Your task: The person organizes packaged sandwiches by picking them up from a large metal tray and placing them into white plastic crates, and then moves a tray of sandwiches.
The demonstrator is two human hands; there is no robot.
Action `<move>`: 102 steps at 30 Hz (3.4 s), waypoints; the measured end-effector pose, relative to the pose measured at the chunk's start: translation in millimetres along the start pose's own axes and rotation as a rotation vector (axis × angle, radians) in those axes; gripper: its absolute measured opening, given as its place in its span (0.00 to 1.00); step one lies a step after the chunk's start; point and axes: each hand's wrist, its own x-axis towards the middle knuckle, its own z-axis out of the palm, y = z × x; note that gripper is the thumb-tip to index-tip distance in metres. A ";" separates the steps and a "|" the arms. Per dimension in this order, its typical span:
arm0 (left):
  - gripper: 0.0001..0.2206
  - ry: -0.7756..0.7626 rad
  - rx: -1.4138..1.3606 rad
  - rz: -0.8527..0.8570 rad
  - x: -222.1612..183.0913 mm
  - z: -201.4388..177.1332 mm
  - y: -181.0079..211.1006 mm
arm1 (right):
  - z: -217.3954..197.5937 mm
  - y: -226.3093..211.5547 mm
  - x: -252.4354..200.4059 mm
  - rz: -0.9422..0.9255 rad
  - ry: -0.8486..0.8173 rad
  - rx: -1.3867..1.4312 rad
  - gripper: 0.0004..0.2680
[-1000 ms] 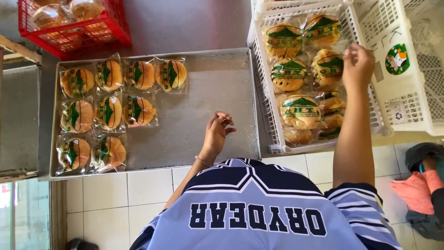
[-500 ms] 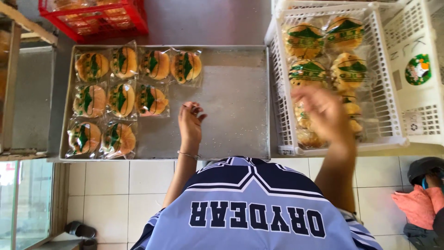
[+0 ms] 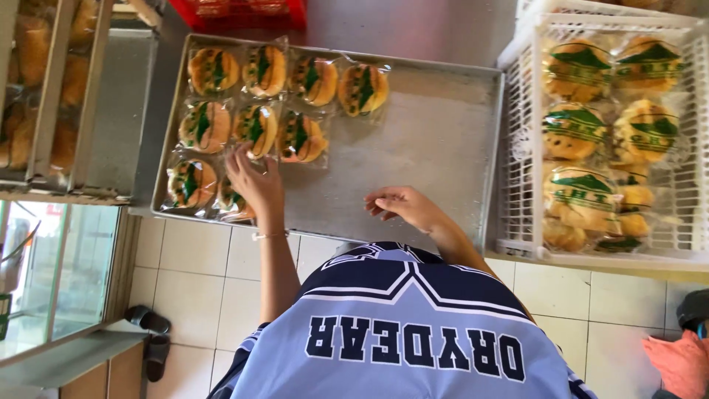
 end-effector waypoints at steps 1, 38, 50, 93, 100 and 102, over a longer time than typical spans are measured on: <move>0.22 0.002 0.004 -0.005 1.7 -6.1 -7.7 | 7.2 7.4 8.9 0.003 -0.005 -0.002 0.12; 0.17 -1.628 -0.456 0.190 18.7 -39.5 144.6 | 55.1 -27.5 -58.4 -0.273 0.840 0.050 0.23; 0.09 -1.773 -1.074 0.091 -68.1 5.8 235.8 | -13.3 -43.9 -186.6 -0.470 0.958 0.025 0.28; 0.18 -1.542 -0.853 0.502 -152.2 18.9 339.7 | -273.8 -46.3 -291.0 0.167 1.495 -1.030 0.18; 0.15 -1.176 -0.827 0.274 -89.3 13.7 263.0 | -242.3 -56.3 -282.8 -0.616 1.609 -1.344 0.07; 0.15 -1.037 -0.776 0.094 -68.3 8.6 232.5 | -189.8 -85.1 -264.4 -0.730 1.586 -1.143 0.07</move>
